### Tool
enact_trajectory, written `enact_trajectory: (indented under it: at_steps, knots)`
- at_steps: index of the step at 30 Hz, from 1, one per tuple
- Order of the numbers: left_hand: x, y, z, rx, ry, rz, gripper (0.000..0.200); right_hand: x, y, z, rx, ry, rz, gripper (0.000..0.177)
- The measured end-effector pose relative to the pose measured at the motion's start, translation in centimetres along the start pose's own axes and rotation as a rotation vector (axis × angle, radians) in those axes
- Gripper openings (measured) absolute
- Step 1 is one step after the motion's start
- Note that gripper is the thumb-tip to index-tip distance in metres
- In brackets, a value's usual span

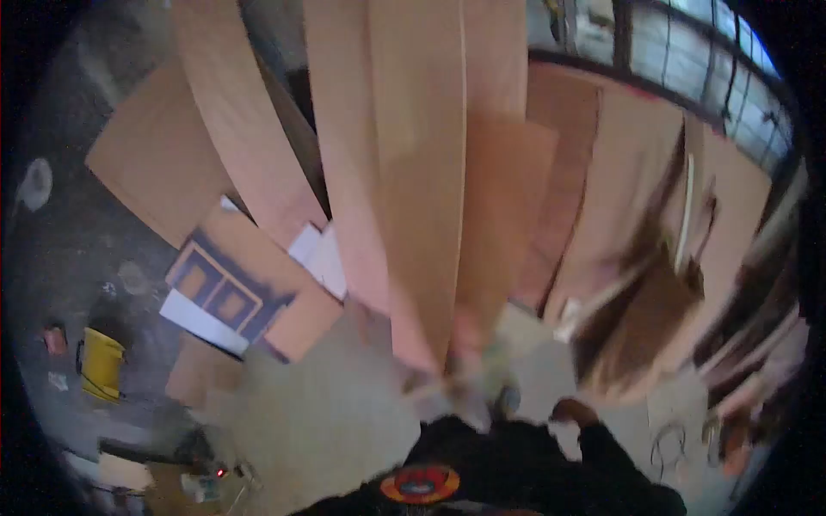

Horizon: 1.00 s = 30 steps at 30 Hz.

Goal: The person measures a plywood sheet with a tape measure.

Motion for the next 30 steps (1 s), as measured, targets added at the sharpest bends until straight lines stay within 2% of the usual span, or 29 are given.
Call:
enact_trajectory:
  at_steps: [3,5,6,7,8,9,10,11,12,13,14,15,16,17,18,19,20,22,23,25,27,29,30]
  knots:
    - [-0.4,2.3,-1.3,0.181,0.042,0.080,0.031,-0.2,0.7,10.1,-0.529,0.367,0.137,0.031]
    - [-0.7,3.2,1.8,0.376,0.128,0.134,0.031,-0.5,-1.3,16.6,-0.329,0.173,-0.119,0.030]
    - [-0.9,3.6,3.7,0.522,0.190,0.157,0.030,-2.3,-0.4,17.1,-0.312,0.188,-0.114,0.030]
    - [-1.2,4.2,5.3,0.697,0.250,0.160,0.030,-4.3,-0.6,17.4,-0.076,0.156,0.015,0.026]
    - [-1.5,5.6,7.3,0.867,0.313,0.108,0.030,-6.0,-0.3,16.7,0.164,0.118,0.137,0.023]
    - [-1.7,7.4,8.7,0.926,0.343,-0.007,0.030,-7.2,0.5,16.6,0.184,0.124,0.131,0.023]
    - [-1.2,10.4,10.5,0.893,0.328,-0.200,0.025,-8.1,0.8,16.4,-0.139,0.105,0.154,0.023]
    - [0.0,13.8,11.5,0.855,0.313,-0.391,0.021,-8.4,0.5,16.8,-0.293,0.099,0.163,0.024]
    - [-1.1,14.8,12.4,1.064,0.313,-0.401,0.022,-8.5,-0.3,17.7,-0.446,0.092,0.171,0.024]
    - [-2.0,15.7,13.3,1.276,0.308,-0.405,0.023,-8.1,-2.1,18.6,-0.194,0.185,0.259,0.024]
    - [-2.6,16.3,13.9,1.288,0.296,-0.415,0.023,-7.6,-3.8,19.5,0.059,0.270,0.344,0.024]
    - [-3.0,17.0,15.3,0.942,0.401,-0.601,0.023,-8.2,-3.6,18.6,0.077,0.265,0.340,0.024]
    - [-3.1,17.8,16.2,0.586,0.496,-0.768,0.023,-9.1,-2.7,16.0,-0.369,0.112,0.345,0.025]
    - [-2.8,17.3,16.4,0.604,0.487,-0.778,0.023,-9.3,-1.9,14.0,-0.814,-0.048,0.330,0.027]
    - [-2.2,16.3,16.8,0.395,0.590,-0.706,0.023,-8.9,-1.4,13.6,-0.798,-0.054,0.319,0.027]
    - [-1.7,15.0,17.3,0.187,0.685,-0.623,0.023,-8.6,-0.4,12.7,-0.780,-0.136,0.139,0.030]
    - [-1.7,13.2,17.4,0.095,0.699,-0.537,0.019,-8.0,0.3,11.4,-0.763,-0.216,-0.041,0.034]
    - [-3.1,6.5,17.7,0.144,0.623,-0.388,0.014,-6.6,-0.6,8.8,-0.736,-0.369,-0.397,0.041]
    - [-3.2,3.2,18.0,0.238,0.577,-0.312,0.015,-6.3,-1.8,8.5,-0.704,-0.417,-0.499,0.041]
    - [-1.9,-4.1,18.5,0.534,0.526,-0.162,0.021,-7.2,-5.2,8.3,-0.593,-0.452,-0.480,0.040]
    - [0.6,-10.3,19.0,0.929,0.536,-0.062,0.030,-10.0,-8.8,8.5,-0.456,-0.460,-0.372,0.039]
    - [2.8,-15.5,20.1,1.337,0.603,-0.058,0.041,-14.0,-12.5,9.0,-0.273,-0.445,-0.208,0.038]
    - [3.6,-18.0,20.6,1.523,0.644,-0.146,0.046,-16.3,-14.1,9.1,-0.165,-0.434,-0.123,0.038]
Point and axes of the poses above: each hand's wrist, its own x-axis away from the middle knuckle, its own z-axis out of the back of the hand, y = z × x, the point moved 6 cm from there along -x, towards the middle knuckle, and after that the axes turned 15 degrees about x, right-handed, at the moved point
